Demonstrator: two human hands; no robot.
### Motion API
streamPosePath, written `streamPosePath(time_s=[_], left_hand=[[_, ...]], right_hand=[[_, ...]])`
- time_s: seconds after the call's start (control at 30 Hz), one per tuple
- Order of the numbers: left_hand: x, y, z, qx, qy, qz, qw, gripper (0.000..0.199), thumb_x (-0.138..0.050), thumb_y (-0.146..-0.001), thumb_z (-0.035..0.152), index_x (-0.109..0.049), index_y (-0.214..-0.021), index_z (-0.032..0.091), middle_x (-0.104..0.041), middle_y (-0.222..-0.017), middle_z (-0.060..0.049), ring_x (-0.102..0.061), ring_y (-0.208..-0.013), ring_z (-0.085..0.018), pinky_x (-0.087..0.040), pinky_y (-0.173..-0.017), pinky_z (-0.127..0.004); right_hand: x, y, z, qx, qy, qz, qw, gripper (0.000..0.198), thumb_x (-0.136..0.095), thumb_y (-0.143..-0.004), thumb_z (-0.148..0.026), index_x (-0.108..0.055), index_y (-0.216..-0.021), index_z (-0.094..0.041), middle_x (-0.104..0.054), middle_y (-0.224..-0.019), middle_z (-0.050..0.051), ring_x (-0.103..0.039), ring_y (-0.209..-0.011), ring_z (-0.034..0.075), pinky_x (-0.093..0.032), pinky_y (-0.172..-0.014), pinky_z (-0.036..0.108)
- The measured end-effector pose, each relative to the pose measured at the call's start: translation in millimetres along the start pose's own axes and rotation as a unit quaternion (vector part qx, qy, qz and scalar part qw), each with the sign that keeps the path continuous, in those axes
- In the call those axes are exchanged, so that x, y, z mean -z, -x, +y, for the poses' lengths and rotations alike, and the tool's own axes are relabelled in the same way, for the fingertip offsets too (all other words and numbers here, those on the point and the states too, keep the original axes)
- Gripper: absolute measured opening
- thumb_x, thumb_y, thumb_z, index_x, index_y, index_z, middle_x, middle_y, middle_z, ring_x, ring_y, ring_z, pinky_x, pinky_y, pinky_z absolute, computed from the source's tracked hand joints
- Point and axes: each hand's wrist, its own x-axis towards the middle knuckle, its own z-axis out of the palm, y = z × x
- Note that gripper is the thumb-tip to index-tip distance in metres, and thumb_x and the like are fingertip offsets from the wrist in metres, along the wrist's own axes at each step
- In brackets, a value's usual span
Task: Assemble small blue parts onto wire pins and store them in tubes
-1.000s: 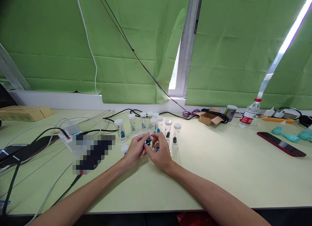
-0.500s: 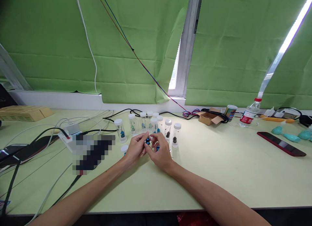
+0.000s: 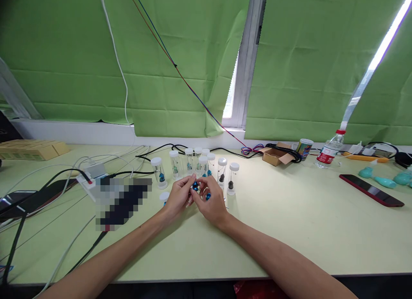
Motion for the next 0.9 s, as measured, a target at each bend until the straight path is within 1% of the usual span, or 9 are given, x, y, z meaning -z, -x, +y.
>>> streamPosePath(time_s=[0.2,0.3,0.37,0.47,0.63,0.73,0.8,0.87,0.9], left_hand=[[-1,3,1,0.03,0.037,-0.005,0.999,0.043,-0.069,-0.075,0.056,-0.059,-0.067,0.015,-0.053,-0.053,0.004,-0.034,-0.034,-0.002,-0.024,-0.035,-0.018],[1,1,-2,0.037,0.028,0.012,0.999,0.044,-0.067,-0.076,0.057,-0.057,-0.065,0.015,-0.048,-0.047,0.005,-0.032,-0.034,-0.003,-0.024,-0.036,-0.018],[3,-1,-6,0.022,-0.01,0.034,0.999,0.046,-0.063,-0.079,0.058,-0.055,-0.063,0.016,-0.042,-0.042,0.006,-0.033,-0.034,-0.005,-0.026,-0.036,-0.019],[5,-2,-10,-0.016,-0.07,0.069,0.995,0.045,-0.059,-0.082,0.058,-0.051,-0.062,0.018,-0.042,-0.039,0.006,-0.035,-0.033,-0.007,-0.027,-0.036,-0.019],[8,-4,-9,-0.043,-0.094,0.097,0.99,0.042,-0.056,-0.085,0.056,-0.051,-0.064,0.019,-0.041,-0.037,0.006,-0.034,-0.032,-0.008,-0.026,-0.035,-0.019],[12,-7,-5,-0.053,-0.101,0.111,0.987,0.041,-0.056,-0.085,0.055,-0.053,-0.066,0.019,-0.041,-0.036,0.006,-0.034,-0.031,-0.008,-0.026,-0.035,-0.019],[14,-9,-2,-0.057,-0.103,0.121,0.986,0.041,-0.055,-0.084,0.057,-0.054,-0.067,0.02,-0.04,-0.034,0.006,-0.035,-0.029,-0.008,-0.026,-0.034,-0.019],[16,-12,1,-0.066,-0.102,0.124,0.985,0.042,-0.055,-0.084,0.058,-0.054,-0.067,0.02,-0.04,-0.033,0.006,-0.035,-0.027,-0.009,-0.025,-0.033,-0.02],[17,-12,2,-0.073,-0.102,0.123,0.984,0.042,-0.056,-0.084,0.058,-0.054,-0.067,0.02,-0.04,-0.033,0.006,-0.035,-0.027,-0.009,-0.025,-0.032,-0.02]], right_hand=[[-1,0,3,-0.008,-0.004,-0.005,1.0,0.019,-0.061,-0.087,-0.027,-0.059,-0.104,-0.022,-0.051,-0.086,0.002,-0.056,-0.068,0.012,-0.054,-0.057,0.026],[-2,0,6,-0.038,-0.022,-0.021,0.999,0.019,-0.06,-0.088,-0.029,-0.059,-0.105,-0.021,-0.053,-0.088,0.003,-0.058,-0.074,0.014,-0.056,-0.059,0.026],[-2,-1,9,-0.051,-0.019,-0.032,0.998,0.02,-0.059,-0.088,-0.03,-0.058,-0.106,-0.021,-0.055,-0.089,0.004,-0.059,-0.076,0.015,-0.057,-0.063,0.028],[-2,-1,12,-0.057,0.001,-0.038,0.998,0.021,-0.061,-0.087,-0.029,-0.058,-0.106,-0.02,-0.058,-0.089,0.004,-0.061,-0.077,0.015,-0.057,-0.072,0.032],[-1,-2,14,-0.065,0.011,-0.018,0.998,0.018,-0.059,-0.089,-0.032,-0.058,-0.101,-0.019,-0.061,-0.087,0.004,-0.062,-0.079,0.016,-0.055,-0.075,0.032],[0,-3,11,-0.058,0.03,-0.008,0.998,0.015,-0.054,-0.092,-0.032,-0.059,-0.099,-0.019,-0.062,-0.087,0.005,-0.061,-0.08,0.017,-0.053,-0.073,0.031],[0,-2,7,-0.038,0.05,-0.009,0.998,0.012,-0.053,-0.092,-0.03,-0.059,-0.096,-0.02,-0.062,-0.084,0.004,-0.06,-0.077,0.017,-0.051,-0.069,0.03],[-1,0,2,-0.002,0.075,-0.032,0.997,0.009,-0.053,-0.091,-0.026,-0.059,-0.091,-0.02,-0.06,-0.078,0.003,-0.058,-0.071,0.016,-0.049,-0.065,0.03],[-2,2,0,0.017,0.089,-0.058,0.994,0.008,-0.054,-0.09,-0.025,-0.06,-0.088,-0.02,-0.059,-0.077,0.003,-0.056,-0.069,0.016,-0.048,-0.065,0.03]])
